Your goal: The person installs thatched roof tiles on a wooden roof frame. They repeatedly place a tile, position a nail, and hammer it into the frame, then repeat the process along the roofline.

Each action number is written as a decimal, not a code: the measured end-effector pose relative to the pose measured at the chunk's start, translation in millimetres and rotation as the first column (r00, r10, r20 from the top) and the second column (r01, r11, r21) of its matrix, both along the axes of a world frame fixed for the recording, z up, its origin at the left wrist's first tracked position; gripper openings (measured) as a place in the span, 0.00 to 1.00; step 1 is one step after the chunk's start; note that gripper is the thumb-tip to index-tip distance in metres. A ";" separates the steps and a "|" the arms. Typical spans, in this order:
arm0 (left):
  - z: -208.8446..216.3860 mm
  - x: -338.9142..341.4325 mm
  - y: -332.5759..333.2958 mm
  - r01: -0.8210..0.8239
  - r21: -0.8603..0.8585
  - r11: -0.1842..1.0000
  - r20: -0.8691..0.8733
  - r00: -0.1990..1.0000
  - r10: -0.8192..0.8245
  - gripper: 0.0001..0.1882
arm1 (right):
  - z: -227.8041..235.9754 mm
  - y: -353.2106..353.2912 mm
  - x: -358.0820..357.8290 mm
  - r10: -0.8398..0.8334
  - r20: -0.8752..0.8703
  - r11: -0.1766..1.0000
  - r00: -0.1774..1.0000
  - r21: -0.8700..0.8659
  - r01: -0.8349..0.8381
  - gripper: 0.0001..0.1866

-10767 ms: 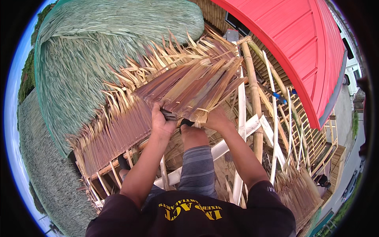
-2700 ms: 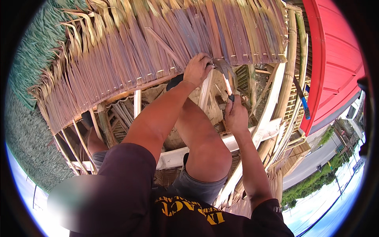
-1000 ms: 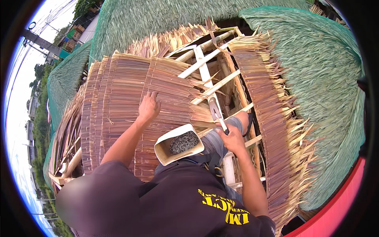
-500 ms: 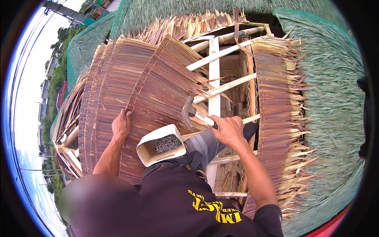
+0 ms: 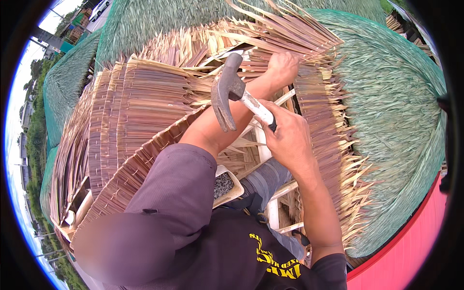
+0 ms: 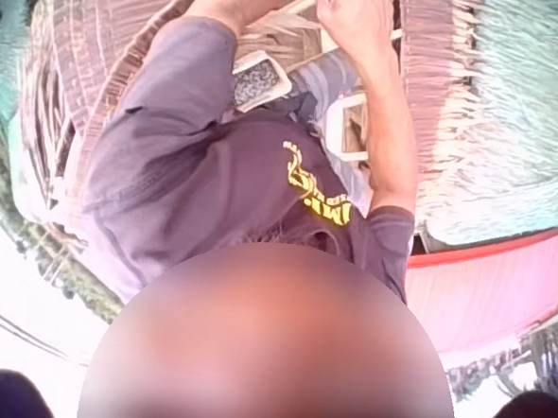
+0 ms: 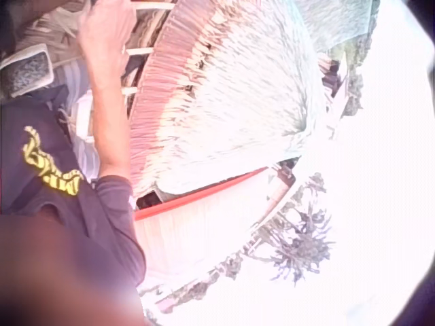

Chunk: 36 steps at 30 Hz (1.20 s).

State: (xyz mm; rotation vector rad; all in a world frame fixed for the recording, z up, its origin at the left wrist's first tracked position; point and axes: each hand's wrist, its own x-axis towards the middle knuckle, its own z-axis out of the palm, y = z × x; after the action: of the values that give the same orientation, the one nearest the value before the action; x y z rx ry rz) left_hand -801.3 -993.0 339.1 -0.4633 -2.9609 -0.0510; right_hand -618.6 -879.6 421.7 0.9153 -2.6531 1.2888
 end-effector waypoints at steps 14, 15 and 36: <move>149.5 368.0 -97.5 -0.491 -0.121 0.862 0.354 0.790 0.500 0.14 | -50.8 9.6 10.0 0.520 0.457 0.838 0.722 -0.109 -0.535 0.19; 150.3 361.2 -96.9 -0.450 -0.101 0.888 0.290 0.840 0.459 0.13 | -54.4 12.2 12.7 0.501 0.315 0.848 0.806 0.009 -0.530 0.19; -50.6 -1.0 259.4 0.639 0.172 0.750 -0.087 0.768 -0.635 0.23 | -177.9 406.0 58.8 -0.878 -0.345 0.258 0.332 0.243 0.935 0.34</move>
State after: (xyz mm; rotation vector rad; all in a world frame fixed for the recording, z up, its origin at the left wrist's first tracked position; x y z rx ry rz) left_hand -802.3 -733.6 288.5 -1.4083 -2.5798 -0.3964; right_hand -559.9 -473.6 243.8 -0.6070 -2.5248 0.3191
